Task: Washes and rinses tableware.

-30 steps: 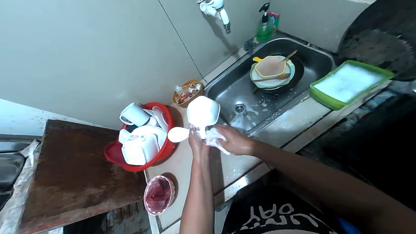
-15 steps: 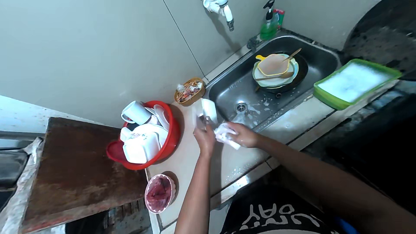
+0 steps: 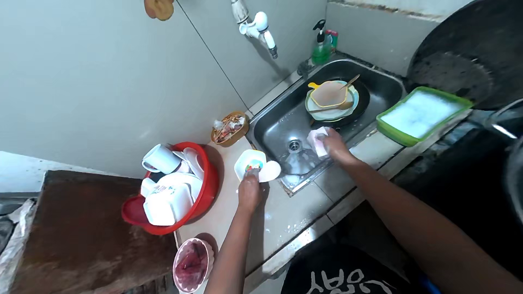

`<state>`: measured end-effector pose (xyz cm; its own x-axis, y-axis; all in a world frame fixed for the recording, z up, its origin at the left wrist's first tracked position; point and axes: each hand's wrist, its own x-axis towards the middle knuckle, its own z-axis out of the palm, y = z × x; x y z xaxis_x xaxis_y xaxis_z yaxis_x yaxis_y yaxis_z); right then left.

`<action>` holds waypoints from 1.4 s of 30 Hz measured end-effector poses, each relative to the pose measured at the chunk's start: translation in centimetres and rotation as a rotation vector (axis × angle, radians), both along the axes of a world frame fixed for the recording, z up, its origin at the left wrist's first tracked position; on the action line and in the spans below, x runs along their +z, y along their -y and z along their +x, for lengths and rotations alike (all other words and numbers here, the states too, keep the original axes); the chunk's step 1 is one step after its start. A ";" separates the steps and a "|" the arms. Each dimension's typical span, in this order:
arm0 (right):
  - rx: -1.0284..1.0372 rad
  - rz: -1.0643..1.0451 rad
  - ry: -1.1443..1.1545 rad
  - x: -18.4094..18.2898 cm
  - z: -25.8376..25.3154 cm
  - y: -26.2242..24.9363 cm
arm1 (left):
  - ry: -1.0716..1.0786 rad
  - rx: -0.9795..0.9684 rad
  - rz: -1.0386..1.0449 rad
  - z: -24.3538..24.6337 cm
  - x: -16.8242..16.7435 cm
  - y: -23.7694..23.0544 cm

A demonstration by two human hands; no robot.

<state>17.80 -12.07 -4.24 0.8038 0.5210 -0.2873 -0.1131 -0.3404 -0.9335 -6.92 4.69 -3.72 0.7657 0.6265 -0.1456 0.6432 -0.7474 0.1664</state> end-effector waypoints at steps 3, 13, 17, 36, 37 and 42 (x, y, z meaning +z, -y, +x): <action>0.070 -0.321 0.188 1.3 4.2 -0.2 | -0.016 0.172 0.050 0.5 2.4 -1.4; 0.206 -0.934 0.766 1.1 19.7 -5.2 | -0.275 0.434 -0.186 0.5 4.2 -4.4; 0.217 -1.108 0.679 -0.3 23.3 -6.4 | -0.227 0.421 -0.033 -0.1 4.5 -3.5; 0.463 -1.133 0.370 5.0 19.2 -3.4 | 0.349 0.122 -0.192 3.1 3.8 1.3; 0.555 -1.022 0.338 6.2 17.8 -3.2 | 0.368 0.126 -0.289 3.9 4.3 1.9; 0.616 -0.826 0.414 9.6 1.9 -5.2 | 0.498 0.214 -0.843 9.2 3.7 4.5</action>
<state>19.68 -6.91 5.38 0.5873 0.6365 -0.4999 0.5573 -0.7659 -0.3206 2.26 0.20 -0.02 0.7436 0.5980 -0.2991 0.4634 -0.1383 0.8753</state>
